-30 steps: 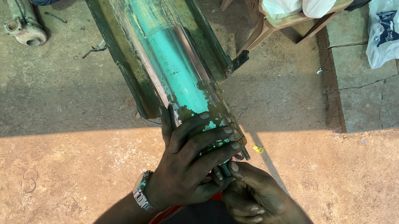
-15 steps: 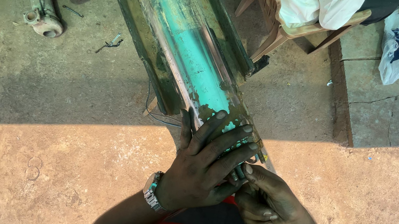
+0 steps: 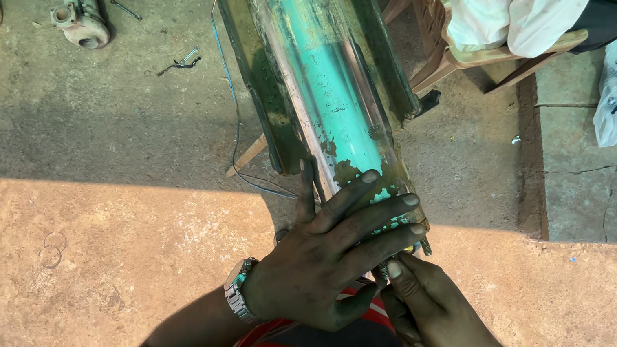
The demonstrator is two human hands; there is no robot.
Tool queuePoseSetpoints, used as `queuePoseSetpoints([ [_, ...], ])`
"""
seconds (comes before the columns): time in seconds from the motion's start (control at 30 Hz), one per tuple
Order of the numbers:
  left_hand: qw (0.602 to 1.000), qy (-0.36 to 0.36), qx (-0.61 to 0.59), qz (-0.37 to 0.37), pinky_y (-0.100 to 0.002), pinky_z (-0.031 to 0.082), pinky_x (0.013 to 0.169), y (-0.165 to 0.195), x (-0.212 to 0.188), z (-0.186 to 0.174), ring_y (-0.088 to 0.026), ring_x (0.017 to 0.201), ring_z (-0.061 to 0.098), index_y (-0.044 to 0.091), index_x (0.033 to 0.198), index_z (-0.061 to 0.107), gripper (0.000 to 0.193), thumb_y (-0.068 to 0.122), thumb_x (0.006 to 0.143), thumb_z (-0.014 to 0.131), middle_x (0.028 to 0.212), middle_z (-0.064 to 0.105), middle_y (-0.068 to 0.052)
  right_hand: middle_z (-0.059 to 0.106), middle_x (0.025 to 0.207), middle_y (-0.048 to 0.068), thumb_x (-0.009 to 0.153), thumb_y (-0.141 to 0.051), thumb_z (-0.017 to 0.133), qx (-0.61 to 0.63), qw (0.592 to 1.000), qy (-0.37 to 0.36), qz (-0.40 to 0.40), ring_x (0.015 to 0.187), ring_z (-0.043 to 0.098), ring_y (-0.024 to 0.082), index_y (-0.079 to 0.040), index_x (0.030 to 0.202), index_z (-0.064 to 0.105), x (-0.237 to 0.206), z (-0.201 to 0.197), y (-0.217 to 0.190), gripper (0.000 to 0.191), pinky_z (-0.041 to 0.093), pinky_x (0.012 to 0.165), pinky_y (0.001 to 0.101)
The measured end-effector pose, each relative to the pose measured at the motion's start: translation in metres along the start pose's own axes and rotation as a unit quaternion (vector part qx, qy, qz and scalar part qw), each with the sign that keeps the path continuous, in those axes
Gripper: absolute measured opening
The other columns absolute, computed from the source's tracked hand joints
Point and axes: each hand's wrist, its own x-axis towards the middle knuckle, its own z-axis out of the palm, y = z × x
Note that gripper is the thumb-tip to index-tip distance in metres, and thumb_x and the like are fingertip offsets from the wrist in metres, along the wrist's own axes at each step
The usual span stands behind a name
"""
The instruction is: The person works on a cylindrical metal part, then moves to a table to disassemble a small mechanical component using a screwdriver. They remove a screw, separate parts, and reassemble the component.
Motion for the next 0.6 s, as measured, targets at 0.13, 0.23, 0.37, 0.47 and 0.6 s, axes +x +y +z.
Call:
queuePoseSetpoints([
  [0.13, 1.000, -0.013, -0.017, -0.001, -0.075, -0.010, 0.125, -0.002, -0.001, 0.000, -0.032, 0.162, 0.018, 0.024, 0.155, 0.047, 0.087, 0.038, 0.077, 0.083, 0.165, 0.040, -0.005, 0.049, 0.045, 0.006, 0.105, -0.032, 0.042, -0.115, 0.989, 0.062, -0.074, 0.034, 0.047, 0.016, 0.001, 0.095, 0.061, -0.003, 0.009, -0.002, 0.039, 0.039, 0.035, 0.0330],
  [0.23, 1.000, -0.005, -0.024, 0.000, -0.075, -0.011, 0.126, -0.003, -0.001, 0.002, -0.030, 0.162, 0.018, 0.025, 0.155, 0.047, 0.089, 0.040, 0.075, 0.082, 0.165, 0.041, -0.005, 0.058, 0.050, 0.010, 0.103, -0.026, 0.049, -0.248, 0.946, 0.143, -0.154, 0.040, 0.057, 0.021, 0.002, 0.096, 0.059, -0.005, 0.018, -0.004, 0.030, 0.043, 0.039, 0.0381],
  [0.37, 1.000, 0.009, -0.010, 0.006, -0.073, -0.011, 0.127, -0.002, 0.000, 0.004, -0.030, 0.163, 0.018, 0.025, 0.156, 0.047, 0.086, 0.041, 0.080, 0.082, 0.166, 0.040, -0.005, 0.062, 0.052, 0.016, 0.099, -0.025, 0.051, -0.323, 0.914, 0.209, -0.129, 0.044, 0.065, 0.029, 0.003, 0.101, 0.060, -0.004, 0.030, -0.010, 0.029, 0.047, 0.044, 0.0432],
  [0.47, 1.000, -0.004, 0.004, -0.005, -0.074, -0.010, 0.126, -0.002, -0.001, 0.004, -0.030, 0.161, 0.020, 0.025, 0.154, 0.050, 0.085, 0.040, 0.076, 0.080, 0.165, 0.043, -0.004, 0.062, 0.050, 0.018, 0.099, -0.026, 0.050, -0.313, 0.922, 0.197, -0.116, 0.044, 0.067, 0.030, 0.002, 0.109, 0.061, -0.007, 0.030, -0.015, 0.032, 0.048, 0.044, 0.0421],
  [0.6, 1.000, 0.009, 0.005, -0.008, -0.071, -0.004, 0.126, -0.001, -0.002, 0.008, -0.032, 0.161, 0.024, 0.024, 0.153, 0.052, 0.076, 0.053, 0.089, 0.079, 0.164, 0.044, -0.005, 0.064, 0.052, 0.014, 0.100, -0.025, 0.049, -0.255, 0.938, 0.155, -0.178, 0.043, 0.067, 0.024, 0.005, 0.112, 0.061, -0.006, 0.023, -0.016, 0.035, 0.048, 0.043, 0.0379],
])
